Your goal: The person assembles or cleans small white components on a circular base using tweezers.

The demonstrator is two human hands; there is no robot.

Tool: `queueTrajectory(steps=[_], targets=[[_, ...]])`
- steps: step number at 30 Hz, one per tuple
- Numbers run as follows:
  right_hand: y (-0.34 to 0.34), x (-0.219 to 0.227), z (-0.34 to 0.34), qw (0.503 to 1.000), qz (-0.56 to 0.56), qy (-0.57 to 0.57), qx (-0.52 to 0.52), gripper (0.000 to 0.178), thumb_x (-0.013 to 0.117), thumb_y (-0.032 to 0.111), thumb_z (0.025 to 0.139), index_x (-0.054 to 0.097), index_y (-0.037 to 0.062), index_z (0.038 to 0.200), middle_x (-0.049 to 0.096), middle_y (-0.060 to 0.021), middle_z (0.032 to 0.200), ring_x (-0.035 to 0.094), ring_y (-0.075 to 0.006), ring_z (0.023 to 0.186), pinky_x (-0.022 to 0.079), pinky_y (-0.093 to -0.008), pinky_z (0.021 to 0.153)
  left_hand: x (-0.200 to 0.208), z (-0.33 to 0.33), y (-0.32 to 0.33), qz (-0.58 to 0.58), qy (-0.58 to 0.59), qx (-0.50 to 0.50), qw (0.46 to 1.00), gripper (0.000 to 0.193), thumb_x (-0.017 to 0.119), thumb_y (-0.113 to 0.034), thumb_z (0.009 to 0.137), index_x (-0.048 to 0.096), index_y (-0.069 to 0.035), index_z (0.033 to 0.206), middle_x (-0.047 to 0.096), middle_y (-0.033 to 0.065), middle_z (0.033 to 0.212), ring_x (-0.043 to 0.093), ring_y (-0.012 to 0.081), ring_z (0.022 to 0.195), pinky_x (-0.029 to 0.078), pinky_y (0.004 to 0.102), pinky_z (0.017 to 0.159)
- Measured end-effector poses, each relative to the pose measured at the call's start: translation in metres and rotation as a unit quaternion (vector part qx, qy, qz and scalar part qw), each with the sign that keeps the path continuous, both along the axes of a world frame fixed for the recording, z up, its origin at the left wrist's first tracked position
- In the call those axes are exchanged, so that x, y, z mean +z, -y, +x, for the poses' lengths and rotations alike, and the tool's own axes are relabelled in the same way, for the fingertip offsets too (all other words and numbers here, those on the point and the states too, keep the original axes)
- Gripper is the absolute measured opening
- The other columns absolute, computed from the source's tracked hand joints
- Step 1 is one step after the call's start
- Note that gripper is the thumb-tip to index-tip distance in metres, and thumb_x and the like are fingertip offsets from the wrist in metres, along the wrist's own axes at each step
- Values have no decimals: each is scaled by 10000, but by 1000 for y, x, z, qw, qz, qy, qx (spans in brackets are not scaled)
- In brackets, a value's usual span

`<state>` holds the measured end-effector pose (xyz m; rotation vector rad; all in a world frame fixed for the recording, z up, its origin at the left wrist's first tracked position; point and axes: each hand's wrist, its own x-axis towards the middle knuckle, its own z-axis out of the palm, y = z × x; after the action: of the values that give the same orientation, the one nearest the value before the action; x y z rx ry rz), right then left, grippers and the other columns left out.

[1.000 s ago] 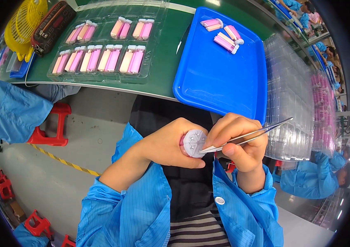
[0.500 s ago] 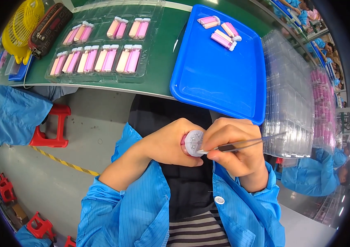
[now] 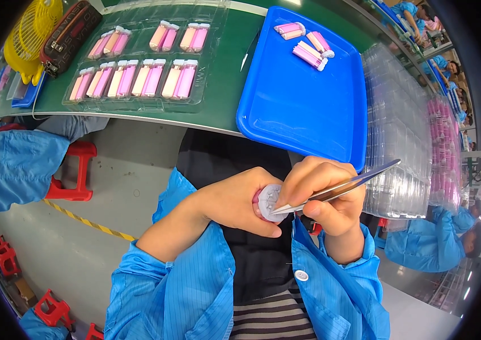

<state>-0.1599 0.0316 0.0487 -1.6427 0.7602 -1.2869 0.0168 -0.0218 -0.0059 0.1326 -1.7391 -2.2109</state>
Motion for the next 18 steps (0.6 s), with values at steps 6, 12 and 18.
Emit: queueTrajectory(steps=[6,12,18], targets=[[-1,-1,0,1000,-4,8,5,272,706,250,881,648,-3,801,654,-163,772,656,-212,658,504,-289,560,0,0,-1,2,8,1,1000,299,828,-102,663,636,10,863,650,49,765,603,107,699,482,272,624],[-2,-5,-1,1000,-8,22,0,256,684,223,897,637,-15,814,654,-169,777,660,-220,657,514,-288,555,1,-1,-2,12,8,11,1000,272,863,-83,656,638,-33,799,666,23,746,624,101,683,484,254,614],[-5,-3,-1,1000,-2,-2,-14,92,694,48,826,635,-19,848,658,-140,805,645,-214,698,495,-288,605,1,0,-1,-26,18,29,999,258,852,-68,660,637,-28,797,663,29,743,626,106,681,485,258,608]])
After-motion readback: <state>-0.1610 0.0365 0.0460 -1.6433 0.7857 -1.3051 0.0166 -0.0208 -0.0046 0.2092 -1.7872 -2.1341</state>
